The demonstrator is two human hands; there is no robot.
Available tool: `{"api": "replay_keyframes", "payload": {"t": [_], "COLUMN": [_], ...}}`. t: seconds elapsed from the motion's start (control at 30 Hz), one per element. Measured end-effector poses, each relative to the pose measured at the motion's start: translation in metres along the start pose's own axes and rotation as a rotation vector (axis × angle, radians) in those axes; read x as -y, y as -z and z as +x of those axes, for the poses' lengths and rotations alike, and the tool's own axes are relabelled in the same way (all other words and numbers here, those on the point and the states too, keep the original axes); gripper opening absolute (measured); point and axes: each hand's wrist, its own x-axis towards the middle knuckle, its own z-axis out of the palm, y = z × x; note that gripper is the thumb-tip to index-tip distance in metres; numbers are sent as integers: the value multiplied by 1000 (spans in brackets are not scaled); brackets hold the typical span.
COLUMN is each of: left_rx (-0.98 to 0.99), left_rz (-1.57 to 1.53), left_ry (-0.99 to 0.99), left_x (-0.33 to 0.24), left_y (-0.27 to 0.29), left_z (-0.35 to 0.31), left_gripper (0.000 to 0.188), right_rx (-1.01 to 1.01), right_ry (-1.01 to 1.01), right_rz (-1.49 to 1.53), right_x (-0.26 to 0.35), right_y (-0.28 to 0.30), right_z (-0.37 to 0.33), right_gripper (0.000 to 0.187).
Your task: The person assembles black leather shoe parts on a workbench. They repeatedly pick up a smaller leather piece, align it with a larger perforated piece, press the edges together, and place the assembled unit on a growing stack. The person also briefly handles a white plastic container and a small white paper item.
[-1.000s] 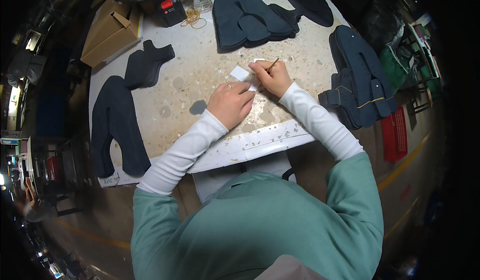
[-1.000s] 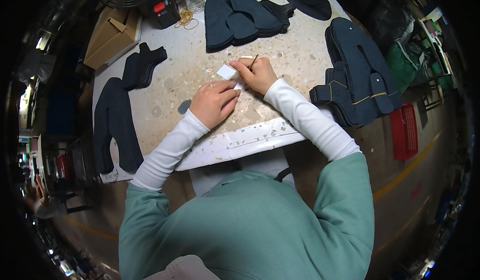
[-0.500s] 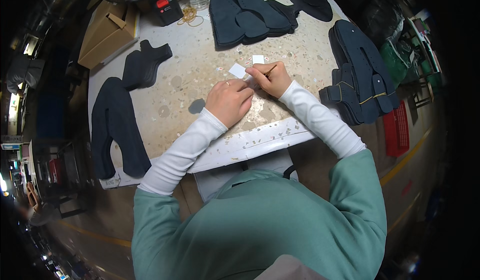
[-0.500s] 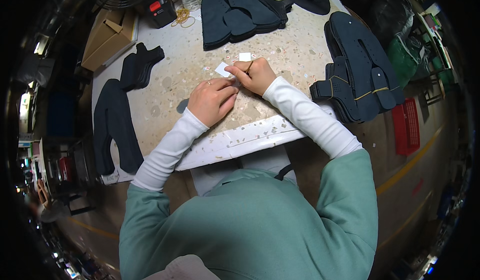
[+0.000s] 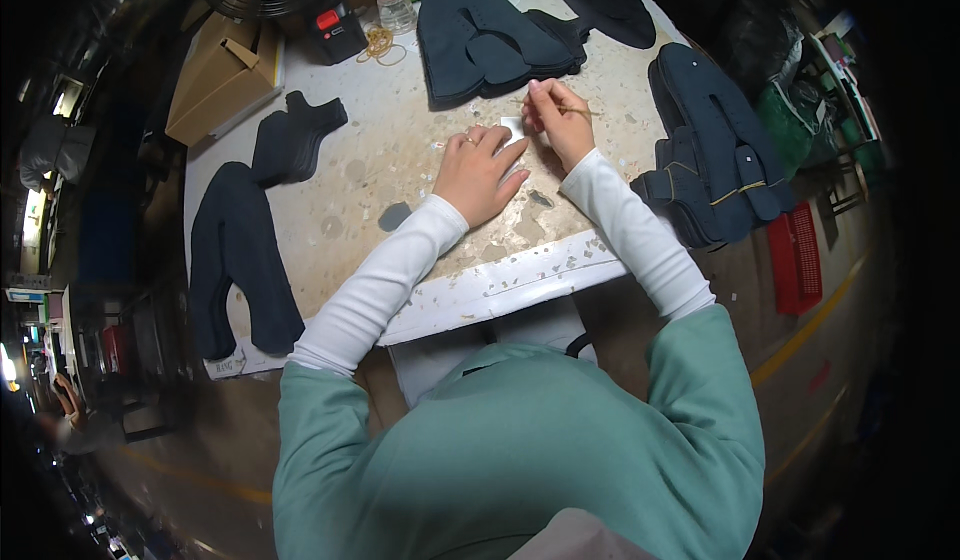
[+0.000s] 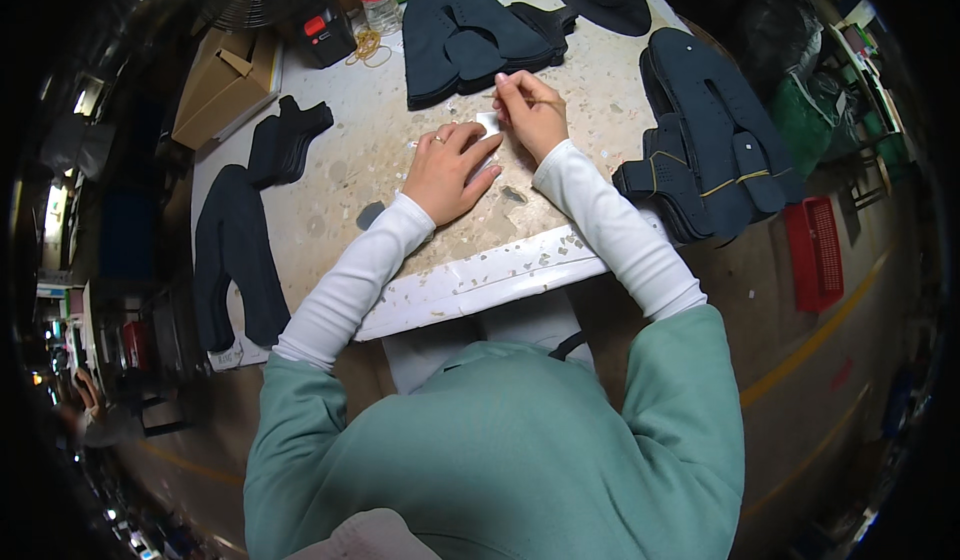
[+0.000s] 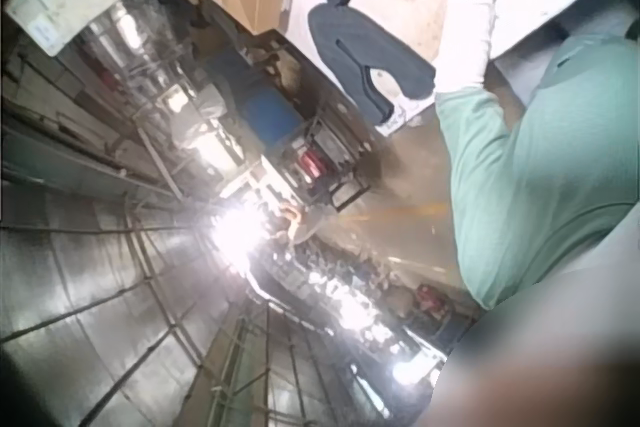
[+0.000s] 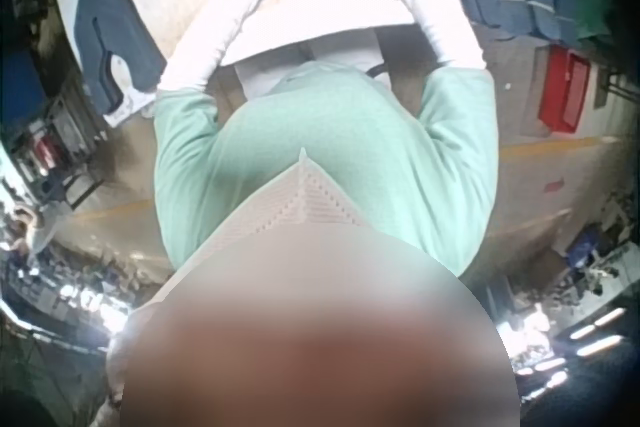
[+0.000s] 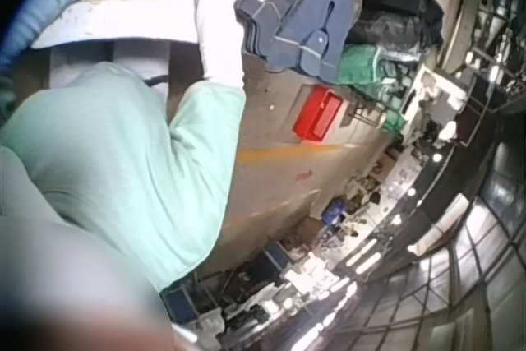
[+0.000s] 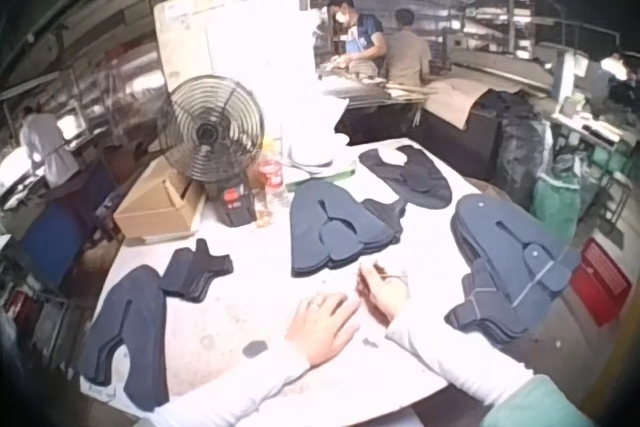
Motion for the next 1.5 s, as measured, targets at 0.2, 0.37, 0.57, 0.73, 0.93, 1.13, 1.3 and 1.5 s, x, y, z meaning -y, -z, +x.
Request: {"api": "replay_keyframes", "payload": {"t": [0.2, 0.37, 0.57, 0.73, 0.93, 1.13, 1.3, 1.5], "left_rx": [56, 11, 43, 34, 34, -8, 94, 145], "left_rz": [-79, -73, -81, -61, -57, -149, -28, -12], "left_ry": [-30, -43, -8, -12, -14, 21, 170, 58], "left_x": [11, 12, 11, 11, 12, 13, 29, 35], "left_y": [5, 7, 8, 8, 7, 16, 44, 38], "left_z": [-5, -7, -6, -6, -7, -7, -22, -31], "left_gripper": [23, 20, 19, 19, 19, 22, 25, 28], "right_rx": [25, 129, 144, 159, 192, 7, 52, 309], "right_ry": [-74, 100, 231, 259, 322, -103, -153, 48], "right_rz": [-242, -494, -571, -629, -722, -277, -119, -378], "right_x": [1, -5, -5, -3, -3, 0, 4, -5], "right_y": [5, 1, 2, 2, 3, 3, 4, -35], "right_z": [-2, -4, -6, -7, -11, -6, -2, 7], "right_gripper": [39, 38, 34, 29, 28, 38, 42, 38]}}
